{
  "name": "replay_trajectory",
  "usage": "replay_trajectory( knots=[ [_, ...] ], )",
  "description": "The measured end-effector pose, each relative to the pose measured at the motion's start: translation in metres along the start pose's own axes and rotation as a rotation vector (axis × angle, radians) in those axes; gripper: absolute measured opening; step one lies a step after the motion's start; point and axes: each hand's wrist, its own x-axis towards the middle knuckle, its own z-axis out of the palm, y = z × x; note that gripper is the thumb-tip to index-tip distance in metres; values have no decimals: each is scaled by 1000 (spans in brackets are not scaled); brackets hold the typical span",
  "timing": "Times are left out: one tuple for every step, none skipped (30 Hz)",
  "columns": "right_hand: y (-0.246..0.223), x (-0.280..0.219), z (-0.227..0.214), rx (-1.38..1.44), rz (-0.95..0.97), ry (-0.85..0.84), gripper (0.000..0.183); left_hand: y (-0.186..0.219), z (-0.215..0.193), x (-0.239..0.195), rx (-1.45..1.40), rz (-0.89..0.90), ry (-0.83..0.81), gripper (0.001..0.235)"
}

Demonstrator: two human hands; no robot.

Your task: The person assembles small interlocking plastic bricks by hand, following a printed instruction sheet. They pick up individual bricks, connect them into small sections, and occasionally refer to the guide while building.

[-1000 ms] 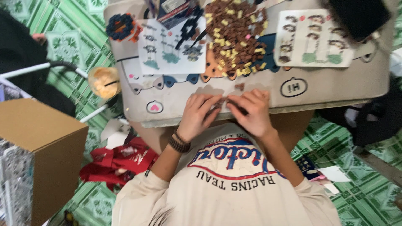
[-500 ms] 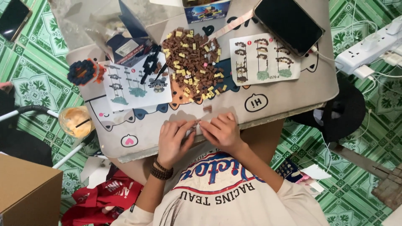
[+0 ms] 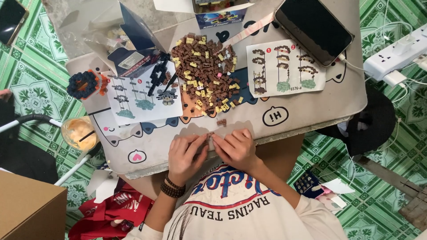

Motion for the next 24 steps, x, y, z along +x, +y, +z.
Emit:
replay_trajectory(
  knots=[
    [0, 1, 0, -1, -1, 1, 14, 0, 0, 2, 0, 2, 1, 29],
    [0, 1, 0, 3, 2, 17, 14, 1, 0, 3, 2, 4, 7, 29],
    [-2, 0, 0, 11, 11, 29, 14, 2, -2, 2, 4, 1, 8, 28],
    [1, 0, 0, 14, 14, 26, 14, 1, -2, 4, 5, -3, 4, 28],
    [2, -1, -1, 39, 22, 82, 15, 2, -3, 4, -13, -6, 0, 31],
    [2, -2, 1, 63, 31, 138, 15, 1, -4, 3, -30, -9, -5, 34],
    [7, -10, 0, 75, 36, 112, 15, 2, -4, 2, -37, -37, -8, 34],
    [11, -18, 0, -14, 54, 111, 15, 3, -3, 0, -29, -27, 2, 34],
    [18, -22, 1, -107, 61, 120, 16, 1, -3, 2, -16, -8, 21, 35],
    [21, -18, -2, -99, 54, 103, 16, 1, 0, -1, -18, -28, 27, 35],
    [24, -12, -3, -51, 89, 58, 19, -2, 1, -3, -40, -31, 24, 35],
    [26, -6, -5, -4, 124, 12, 23, -3, 2, -5, -62, -34, 22, 36],
    [23, 3, -8, 1, 118, 10, 23, -3, 0, -4, -58, -38, 28, 36],
    [20, 12, -12, -31, 116, -22, 21, -2, -1, -3, -72, -41, 14, 36],
    [16, 20, -16, -62, 114, -53, 19, -1, -2, -3, -86, -44, -1, 35],
    [17, 20, -16, -58, 108, -55, 19, 0, -4, -1, -83, -49, 4, 35],
    [17, 20, -15, -45, 119, -72, 16, 1, -6, 0, -88, -44, -31, 35],
    [18, 20, -14, -32, 129, -89, 13, 2, -8, 1, -93, -40, -66, 35],
    [16, 19, -15, -29, 125, -88, 13, 4, -11, 4, -89, -41, -62, 35],
    [15, 18, -15, 4, 136, -107, 13, 6, -14, 6, -58, -33, -89, 37],
    [13, 16, -17, 36, 147, -129, 13, 8, -16, 8, -29, -27, -117, 39],
    [10, 15, -18, 38, 144, -131, 13, 8, -15, 8, -28, -30, -114, 39],
    [8, 15, -21, 45, 151, -149, 13, 7, -15, 9, -12, -15, -130, 40],
    [5, 14, -23, 52, 157, -166, 14, 7, -14, 10, 5, -1, -146, 40]
  ],
)
